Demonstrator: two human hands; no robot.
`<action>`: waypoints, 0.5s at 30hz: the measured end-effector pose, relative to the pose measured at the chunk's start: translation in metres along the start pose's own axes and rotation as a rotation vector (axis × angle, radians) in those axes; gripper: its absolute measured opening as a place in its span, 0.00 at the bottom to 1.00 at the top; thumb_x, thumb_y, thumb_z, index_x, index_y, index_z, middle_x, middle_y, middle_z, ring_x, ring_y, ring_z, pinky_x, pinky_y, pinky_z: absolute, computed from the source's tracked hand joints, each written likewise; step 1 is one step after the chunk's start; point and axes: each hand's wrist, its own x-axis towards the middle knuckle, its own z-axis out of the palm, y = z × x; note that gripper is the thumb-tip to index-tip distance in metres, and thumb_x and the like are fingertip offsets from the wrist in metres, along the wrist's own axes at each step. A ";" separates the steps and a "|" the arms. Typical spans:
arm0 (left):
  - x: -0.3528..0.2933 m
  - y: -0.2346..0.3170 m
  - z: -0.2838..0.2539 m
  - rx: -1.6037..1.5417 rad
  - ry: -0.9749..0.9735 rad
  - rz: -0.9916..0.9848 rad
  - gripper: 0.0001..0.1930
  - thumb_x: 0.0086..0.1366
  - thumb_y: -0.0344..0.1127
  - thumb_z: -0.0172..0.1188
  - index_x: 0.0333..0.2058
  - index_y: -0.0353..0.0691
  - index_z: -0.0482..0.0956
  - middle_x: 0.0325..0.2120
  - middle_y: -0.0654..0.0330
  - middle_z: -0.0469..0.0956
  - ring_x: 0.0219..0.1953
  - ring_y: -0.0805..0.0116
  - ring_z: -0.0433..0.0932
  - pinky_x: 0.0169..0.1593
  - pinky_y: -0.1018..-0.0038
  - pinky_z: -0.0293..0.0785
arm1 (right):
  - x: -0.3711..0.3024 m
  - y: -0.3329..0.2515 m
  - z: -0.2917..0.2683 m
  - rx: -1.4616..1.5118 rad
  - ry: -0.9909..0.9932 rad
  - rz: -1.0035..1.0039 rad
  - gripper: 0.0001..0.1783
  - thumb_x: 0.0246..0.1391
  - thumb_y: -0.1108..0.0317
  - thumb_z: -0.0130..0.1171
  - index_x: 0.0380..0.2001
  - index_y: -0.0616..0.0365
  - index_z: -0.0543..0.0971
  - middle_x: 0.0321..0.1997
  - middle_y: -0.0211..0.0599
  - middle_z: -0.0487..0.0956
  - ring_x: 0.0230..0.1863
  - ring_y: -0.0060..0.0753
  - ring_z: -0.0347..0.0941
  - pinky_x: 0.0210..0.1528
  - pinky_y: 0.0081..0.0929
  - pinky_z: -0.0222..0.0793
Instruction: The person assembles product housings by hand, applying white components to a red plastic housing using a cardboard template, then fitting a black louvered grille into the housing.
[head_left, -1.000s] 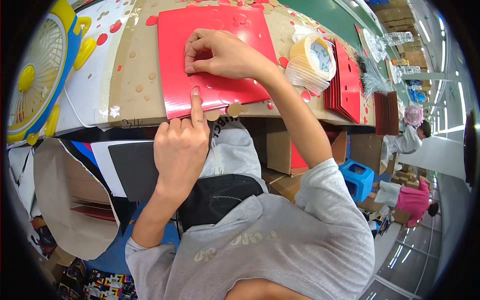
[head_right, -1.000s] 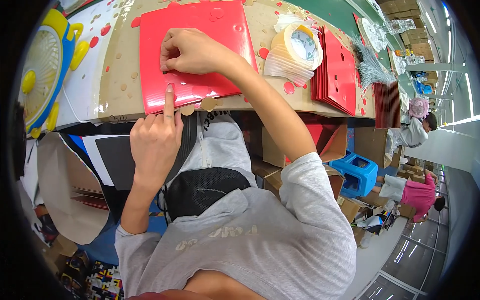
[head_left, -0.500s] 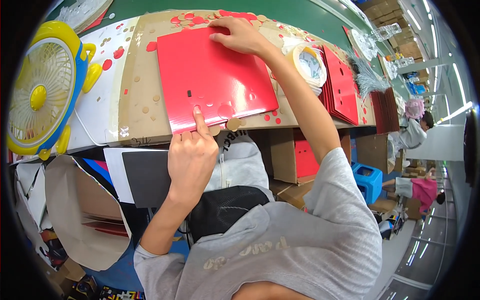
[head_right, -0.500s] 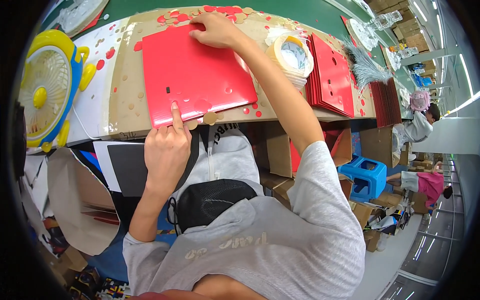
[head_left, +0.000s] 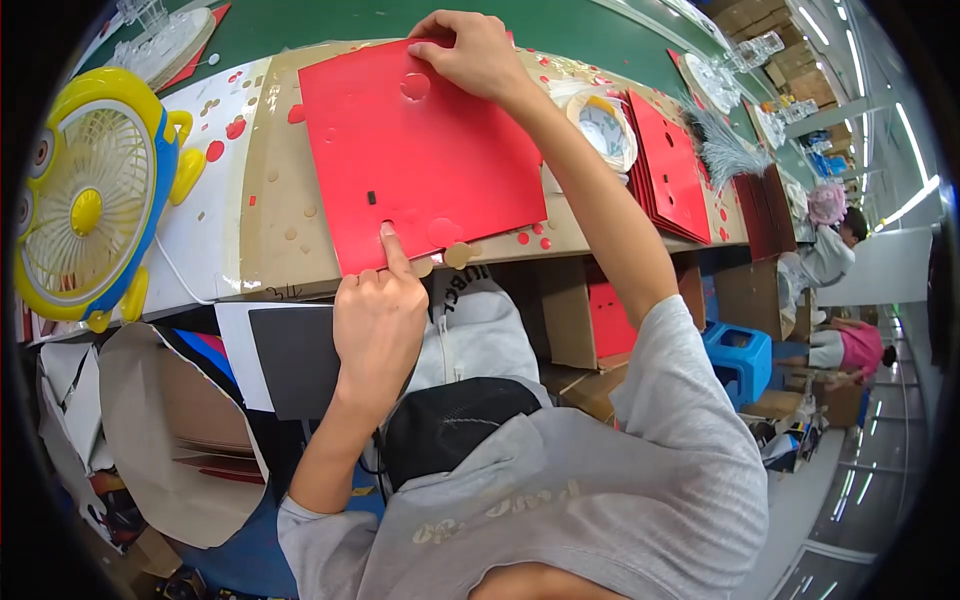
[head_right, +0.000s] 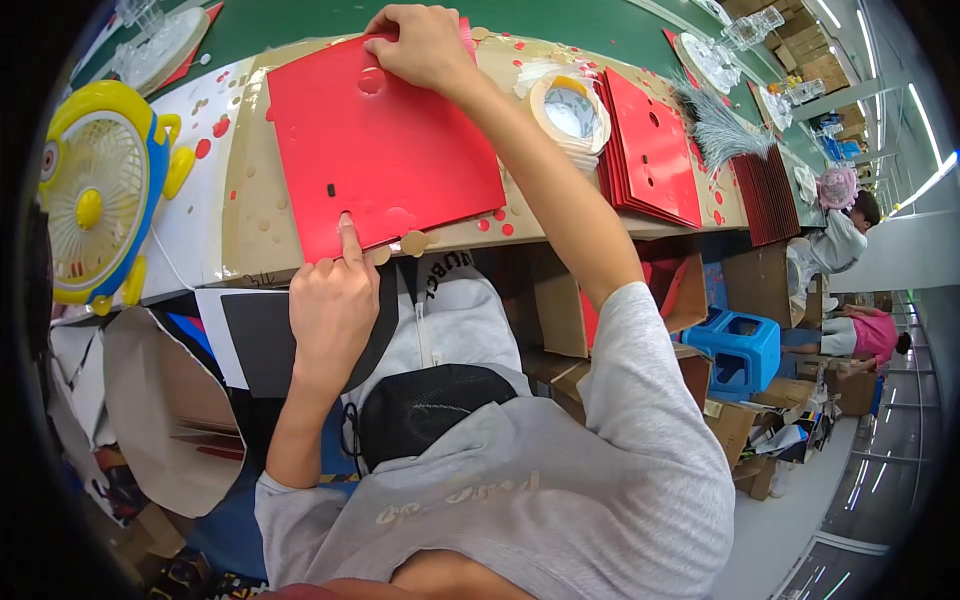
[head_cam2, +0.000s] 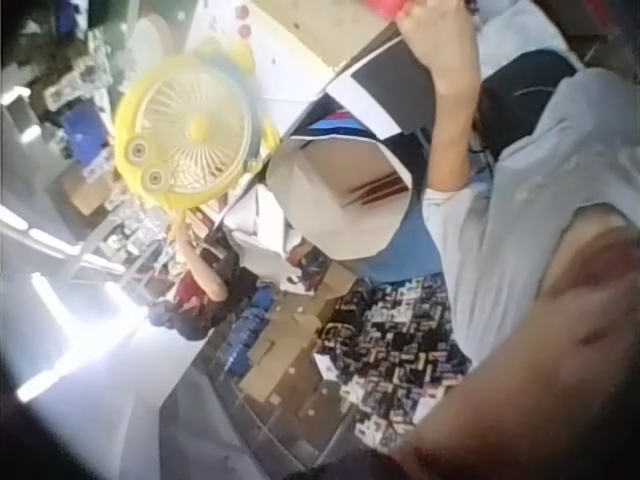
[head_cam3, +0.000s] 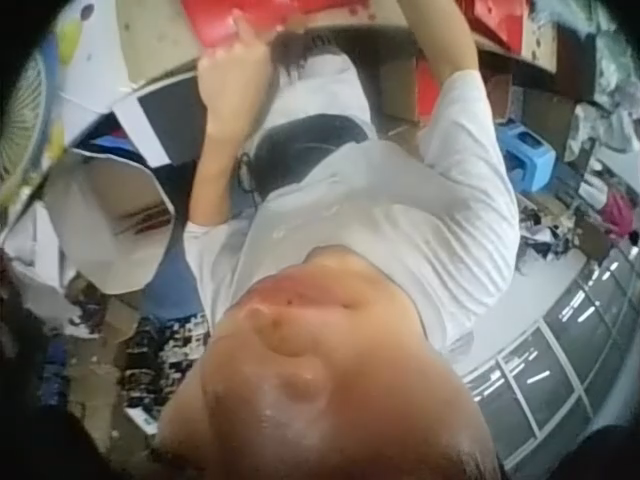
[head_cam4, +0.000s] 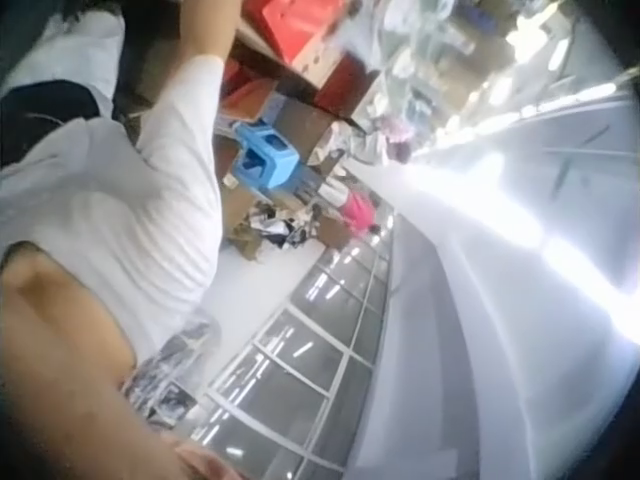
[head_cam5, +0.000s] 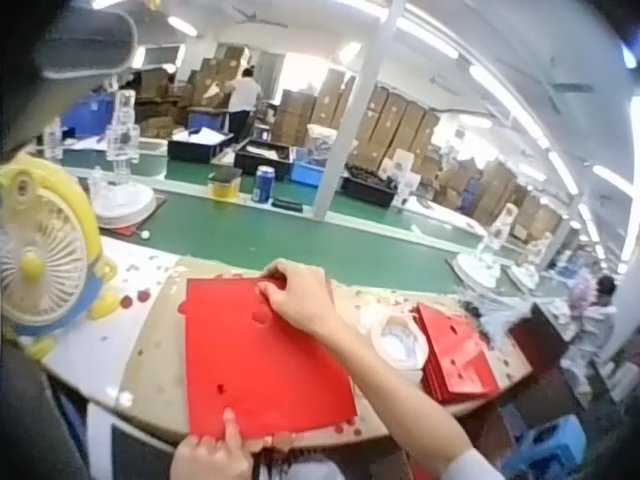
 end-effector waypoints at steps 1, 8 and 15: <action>0.000 -0.001 -0.001 -0.005 -0.015 -0.002 0.26 0.52 0.27 0.62 0.50 0.17 0.77 0.15 0.56 0.77 0.19 0.68 0.77 0.33 0.72 0.77 | 0.000 -0.011 -0.003 -0.031 0.034 0.069 0.10 0.51 0.67 0.65 0.36 0.59 0.85 0.34 0.46 0.85 0.36 0.45 0.82 0.44 0.32 0.75; -0.007 -0.003 -0.006 -0.030 -0.007 0.012 0.26 0.57 0.28 0.62 0.53 0.17 0.75 0.12 0.56 0.74 0.16 0.67 0.75 0.28 0.72 0.76 | -0.007 -0.030 -0.022 -0.080 0.108 -0.116 0.10 0.52 0.60 0.64 0.34 0.51 0.87 0.32 0.41 0.85 0.37 0.45 0.81 0.47 0.39 0.71; -0.021 -0.008 -0.007 -0.067 0.029 0.034 0.30 0.60 0.33 0.65 0.61 0.27 0.72 0.11 0.61 0.70 0.14 0.67 0.72 0.25 0.71 0.72 | -0.021 -0.089 -0.056 -0.291 0.298 -0.071 0.09 0.54 0.59 0.63 0.35 0.47 0.89 0.29 0.34 0.81 0.41 0.39 0.76 0.49 0.40 0.56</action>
